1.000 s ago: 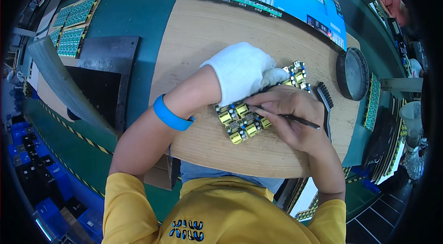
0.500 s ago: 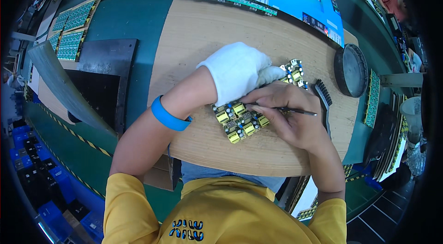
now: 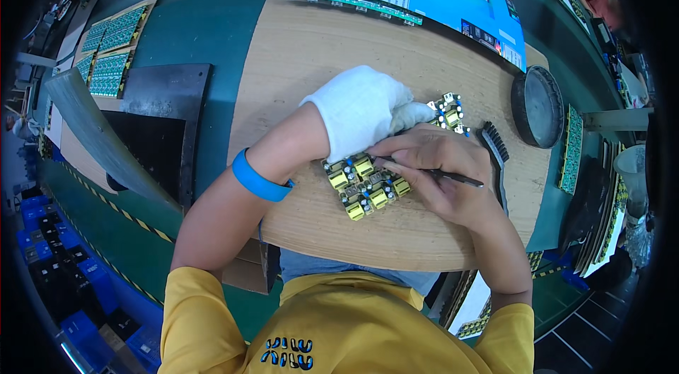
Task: Inspecting and assembling electronic components onto printed circuit board arrays at a manual assembly station.
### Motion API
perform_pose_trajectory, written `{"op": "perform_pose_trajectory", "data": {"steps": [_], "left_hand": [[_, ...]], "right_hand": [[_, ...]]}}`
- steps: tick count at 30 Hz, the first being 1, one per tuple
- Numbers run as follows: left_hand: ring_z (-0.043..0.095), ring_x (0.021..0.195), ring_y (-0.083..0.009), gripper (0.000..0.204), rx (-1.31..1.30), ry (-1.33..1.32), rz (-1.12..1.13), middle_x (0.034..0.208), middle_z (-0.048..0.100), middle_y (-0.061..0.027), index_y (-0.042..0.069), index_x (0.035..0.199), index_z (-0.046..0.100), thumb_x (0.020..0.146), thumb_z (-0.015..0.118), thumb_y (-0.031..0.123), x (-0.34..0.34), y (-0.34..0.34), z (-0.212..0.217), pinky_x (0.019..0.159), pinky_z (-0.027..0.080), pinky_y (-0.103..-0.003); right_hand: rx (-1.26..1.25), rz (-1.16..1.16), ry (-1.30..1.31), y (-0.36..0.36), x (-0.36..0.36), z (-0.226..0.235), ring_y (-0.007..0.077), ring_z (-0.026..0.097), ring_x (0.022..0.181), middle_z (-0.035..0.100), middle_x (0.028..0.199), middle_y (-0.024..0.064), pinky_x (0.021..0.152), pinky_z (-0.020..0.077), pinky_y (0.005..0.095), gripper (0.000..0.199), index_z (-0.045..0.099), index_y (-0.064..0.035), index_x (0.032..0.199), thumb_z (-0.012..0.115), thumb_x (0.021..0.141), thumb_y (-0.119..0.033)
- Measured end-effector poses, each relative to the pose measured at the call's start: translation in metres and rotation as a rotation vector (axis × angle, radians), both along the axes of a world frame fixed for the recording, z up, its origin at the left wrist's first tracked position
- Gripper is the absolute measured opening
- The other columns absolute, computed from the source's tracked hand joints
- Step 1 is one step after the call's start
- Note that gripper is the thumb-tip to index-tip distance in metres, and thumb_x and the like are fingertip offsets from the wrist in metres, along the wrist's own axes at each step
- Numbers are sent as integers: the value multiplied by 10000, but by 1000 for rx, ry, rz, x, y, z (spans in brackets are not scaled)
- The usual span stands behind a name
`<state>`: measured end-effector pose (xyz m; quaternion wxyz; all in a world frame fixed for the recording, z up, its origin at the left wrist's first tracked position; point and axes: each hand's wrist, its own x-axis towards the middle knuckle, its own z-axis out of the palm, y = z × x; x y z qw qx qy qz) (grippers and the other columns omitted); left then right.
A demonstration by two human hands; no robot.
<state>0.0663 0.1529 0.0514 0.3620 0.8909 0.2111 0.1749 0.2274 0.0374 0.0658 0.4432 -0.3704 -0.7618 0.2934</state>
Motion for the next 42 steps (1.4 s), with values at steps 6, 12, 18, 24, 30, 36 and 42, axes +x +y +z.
{"op": "perform_pose_trajectory", "data": {"steps": [6, 12, 18, 24, 30, 36, 42], "left_hand": [[596, 673, -431, 405, -20, 53, -15, 724, 627, -231, 21, 822, 725, 989, 632, 379, 0, 1, 5, 607, 480, -464], [653, 739, -433, 434, -76, 35, 13, 773, 664, -240, 42, 806, 738, 997, 595, 405, -2, 0, 7, 674, 516, -493], [649, 717, -438, 474, -162, 194, 65, 748, 650, -248, 23, 789, 729, 1005, 594, 423, 2, -4, 20, 662, 515, -492], [646, 702, -439, 487, -77, 156, 62, 726, 641, -252, 17, 779, 726, 1006, 594, 428, 4, -5, 17, 651, 512, -496], [642, 694, -441, 487, -66, 162, 59, 721, 638, -252, 15, 775, 726, 1001, 599, 427, 4, -5, 18, 647, 508, -501], [640, 699, -445, 486, -44, 144, 56, 722, 639, -252, 15, 768, 724, 998, 601, 424, 4, -6, 14, 644, 502, -507], [639, 701, -447, 486, -73, 152, 57, 724, 637, -254, 15, 769, 724, 999, 599, 425, 4, -6, 15, 640, 502, -503]], "right_hand": [[-13, 18, -99, 1, 0, 11, 290, 749, 848, 750, 969, 259, 738, 590, 373, 204, 555, -6, 966, 721, 883, 76], [-79, -134, 201, -12, 13, 28, 277, 749, 892, 721, 1042, 302, 784, 613, 373, 203, 514, 14, 999, 684, 911, 85], [-114, -162, 49, -41, 28, 36, 278, 753, 922, 705, 1091, 312, 794, 627, 370, 221, 487, 27, 994, 682, 909, 88], [-117, -224, 43, -50, 5, 3, 264, 757, 928, 727, 1028, 295, 762, 626, 331, 220, 503, 27, 965, 702, 896, 90], [-61, -223, -35, -46, 3, -1, 254, 763, 907, 739, 1005, 274, 743, 618, 300, 209, 519, 36, 945, 712, 890, 93], [-33, -197, -78, -44, 1, 1, 259, 766, 892, 739, 1006, 274, 735, 615, 306, 222, 524, 26, 953, 721, 881, 99], [-14, -169, 10, -47, 3, -7, 268, 762, 843, 728, 1026, 290, 719, 616, 316, 269, 501, 17, 1023, 707, 882, 117]]}}
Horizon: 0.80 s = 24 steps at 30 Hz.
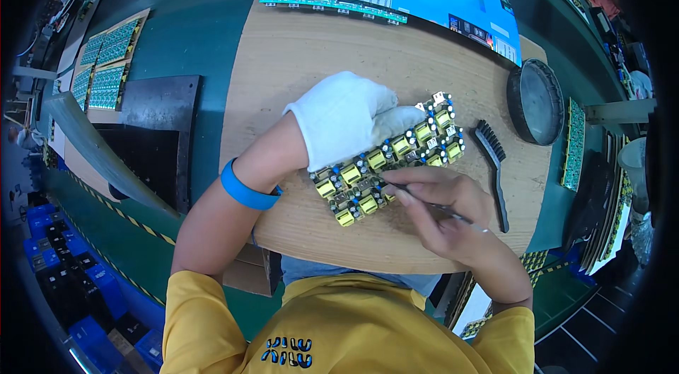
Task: Inspecting and assembling electronic components onto printed circuit board arrays at a manual assembly station.
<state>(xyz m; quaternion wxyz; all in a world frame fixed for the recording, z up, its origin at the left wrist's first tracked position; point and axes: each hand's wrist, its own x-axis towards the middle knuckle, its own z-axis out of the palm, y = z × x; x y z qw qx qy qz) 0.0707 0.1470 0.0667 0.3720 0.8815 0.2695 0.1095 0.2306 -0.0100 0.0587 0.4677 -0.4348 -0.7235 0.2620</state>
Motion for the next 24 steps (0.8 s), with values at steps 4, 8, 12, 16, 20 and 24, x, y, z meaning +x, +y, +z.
{"op": "perform_pose_trajectory", "data": {"steps": [4, 8, 12, 16, 20, 24], "left_hand": [[639, 701, -447, 487, -17, -13, 2, 727, 636, -256, 15, 774, 723, 1002, 596, 426, 0, 0, 2, 639, 504, -501], [639, 702, -446, 482, -46, 1, 10, 725, 633, -256, 12, 784, 722, 1003, 599, 424, 0, 1, 2, 638, 505, -499], [636, 700, -448, 467, -84, -40, 26, 720, 630, -255, 6, 789, 717, 1000, 615, 409, -1, 1, -3, 635, 505, -495], [633, 699, -450, 451, -75, -93, 25, 719, 629, -254, 0, 790, 712, 995, 632, 395, -1, 1, -9, 632, 503, -494], [633, 706, -450, 440, -63, -94, 25, 726, 630, -255, -1, 796, 713, 992, 638, 386, 0, 1, -6, 635, 503, -494], [636, 719, -448, 435, -48, -70, 13, 739, 634, -256, 1, 803, 717, 995, 632, 382, -1, 1, -6, 644, 504, -494]], "right_hand": [[18, 58, -16, -1, -1, 5, 279, 751, 878, 705, 1085, 304, 749, 617, 320, 282, 465, 20, 1069, 669, 904, 125], [0, -73, 38, -4, 1, 2, 285, 733, 961, 678, 1139, 312, 801, 617, 333, 271, 443, 22, 1085, 637, 925, 125], [-12, -122, 55, 4, 7, 2, 285, 714, 1036, 652, 1182, 321, 850, 612, 346, 263, 426, 26, 1096, 613, 940, 125], [30, -93, 25, 12, 3, 3, 293, 720, 1014, 671, 1152, 318, 852, 605, 353, 262, 436, 19, 1096, 617, 939, 128], [41, -31, 12, 13, 3, 5, 299, 724, 1012, 695, 1126, 298, 847, 597, 357, 264, 462, 9, 1077, 634, 924, 139], [-5, -52, -26, 13, -1, 5, 294, 728, 1005, 715, 1104, 272, 836, 593, 355, 261, 488, 0, 1050, 656, 909, 141]]}}
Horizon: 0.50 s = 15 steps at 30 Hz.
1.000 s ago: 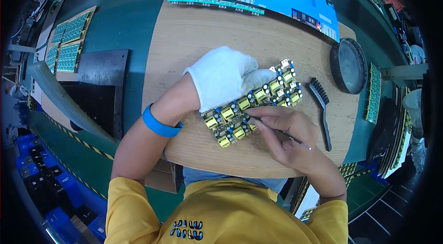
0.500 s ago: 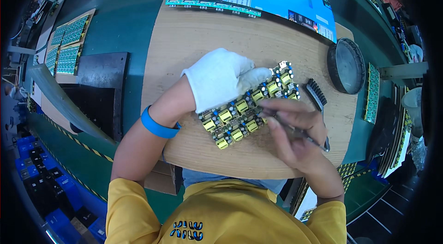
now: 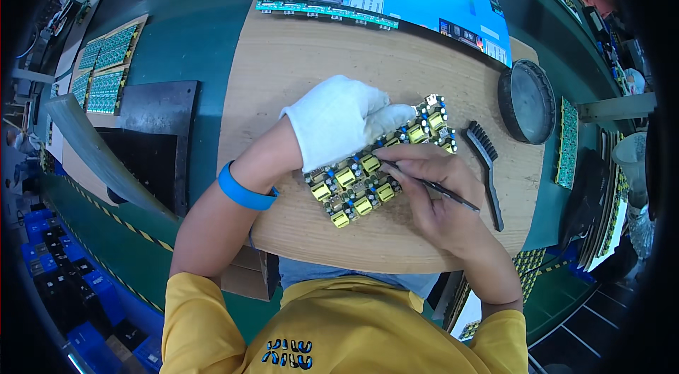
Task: Inspecting and assembling electronic components onto printed circuit board arrays at a manual assembly station.
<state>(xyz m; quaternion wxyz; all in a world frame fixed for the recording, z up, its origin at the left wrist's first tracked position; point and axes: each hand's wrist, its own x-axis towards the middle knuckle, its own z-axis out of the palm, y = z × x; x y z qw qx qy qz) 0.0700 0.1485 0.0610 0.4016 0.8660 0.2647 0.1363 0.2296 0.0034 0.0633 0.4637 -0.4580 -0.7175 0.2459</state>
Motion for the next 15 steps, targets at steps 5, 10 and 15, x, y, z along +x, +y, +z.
{"op": "perform_pose_trajectory", "data": {"steps": [5, 10, 15], "left_hand": [[638, 733, -448, 433, 27, -25, -18, 749, 638, -258, 2, 802, 716, 999, 625, 376, 0, 0, -2, 651, 505, -497], [638, 730, -450, 430, 0, -26, 4, 748, 639, -262, 2, 797, 716, 999, 623, 370, 0, -3, 1, 648, 505, -502], [639, 727, -449, 424, 16, 29, 9, 745, 640, -263, 0, 800, 715, 999, 622, 363, 1, -2, 3, 647, 506, -503]], "right_hand": [[0, -17, 21, 0, -2, -1, 281, 732, 986, 722, 1099, 260, 835, 594, 349, 260, 499, -1, 1027, 669, 896, 145], [-1, 0, 9, 2, -1, -2, 295, 740, 986, 725, 1100, 274, 813, 600, 342, 260, 498, -2, 1010, 675, 890, 147], [49, 30, 21, 5, 0, -9, 307, 749, 980, 721, 1111, 290, 791, 609, 342, 252, 494, 0, 993, 673, 893, 147]]}}
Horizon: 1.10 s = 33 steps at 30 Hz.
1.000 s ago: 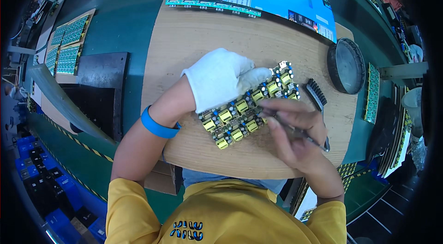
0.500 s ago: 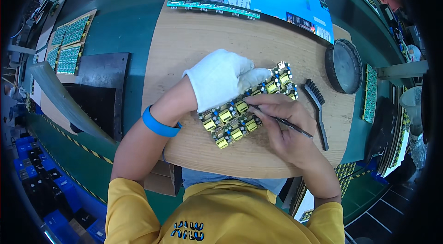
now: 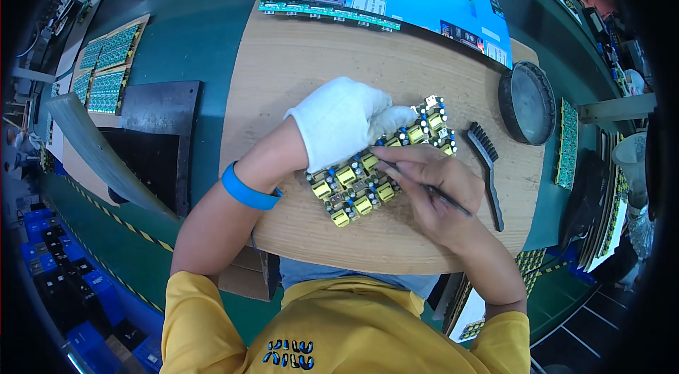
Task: Inspecting and assembling electronic components onto printed circuit board arrays at a manual assembly station.
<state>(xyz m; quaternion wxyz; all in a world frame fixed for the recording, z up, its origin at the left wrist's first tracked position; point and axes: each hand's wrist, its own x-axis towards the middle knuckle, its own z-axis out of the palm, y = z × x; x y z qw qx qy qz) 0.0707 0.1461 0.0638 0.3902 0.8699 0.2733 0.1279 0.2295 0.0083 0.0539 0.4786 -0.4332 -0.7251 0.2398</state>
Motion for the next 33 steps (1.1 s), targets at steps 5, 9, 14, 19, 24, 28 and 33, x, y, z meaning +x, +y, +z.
{"op": "perform_pose_trajectory", "data": {"steps": [5, 9, 14, 19, 24, 28, 33], "left_hand": [[639, 725, -449, 420, 18, 12, -7, 746, 641, -261, -1, 800, 710, 1000, 620, 357, 1, 1, -4, 649, 507, -505], [638, 724, -449, 420, 22, -21, -12, 746, 641, -260, 1, 799, 708, 1001, 618, 358, -1, 1, -8, 649, 505, -507], [639, 725, -448, 418, 19, -24, -13, 748, 641, -260, 4, 800, 709, 999, 619, 361, 0, 1, -4, 648, 506, -504], [640, 727, -448, 425, 23, -7, -15, 749, 642, -259, 2, 800, 707, 999, 619, 366, 1, 1, -3, 649, 507, -501], [638, 723, -449, 435, 51, -21, -21, 745, 639, -260, 1, 795, 706, 1003, 615, 371, -1, 1, -5, 644, 504, -502], [636, 719, -450, 446, 36, -48, -18, 741, 637, -261, -1, 791, 706, 1004, 612, 378, 0, 2, -8, 640, 501, -506], [635, 721, -452, 453, 22, -36, -26, 745, 640, -262, -1, 796, 709, 1006, 606, 387, -1, 2, -8, 642, 500, -511]], "right_hand": [[19, -18, 44, 0, -3, -3, 303, 754, 965, 719, 1112, 294, 798, 613, 351, 242, 491, 3, 989, 666, 902, 144], [-4, -41, 60, -3, -4, -2, 299, 752, 972, 721, 1108, 291, 806, 612, 346, 235, 489, 1, 988, 657, 909, 144], [-39, -29, 46, -2, -4, 3, 298, 753, 970, 720, 1105, 290, 805, 611, 339, 232, 493, 2, 993, 653, 908, 147], [-4, -20, 26, -2, -3, 2, 298, 753, 970, 717, 1107, 291, 806, 612, 338, 227, 501, 7, 1001, 646, 906, 154], [5, -13, 52, -3, -3, -3, 299, 750, 978, 712, 1119, 293, 806, 616, 346, 236, 500, 4, 1006, 637, 905, 167], [-3, -16, 69, -4, -2, -3, 297, 750, 983, 709, 1124, 294, 808, 618, 350, 242, 498, 2, 1006, 630, 903, 177], [-37, -18, 67, -4, -4, -2, 298, 749, 983, 704, 1133, 298, 815, 616, 352, 247, 494, -3, 1014, 620, 906, 180]]}}
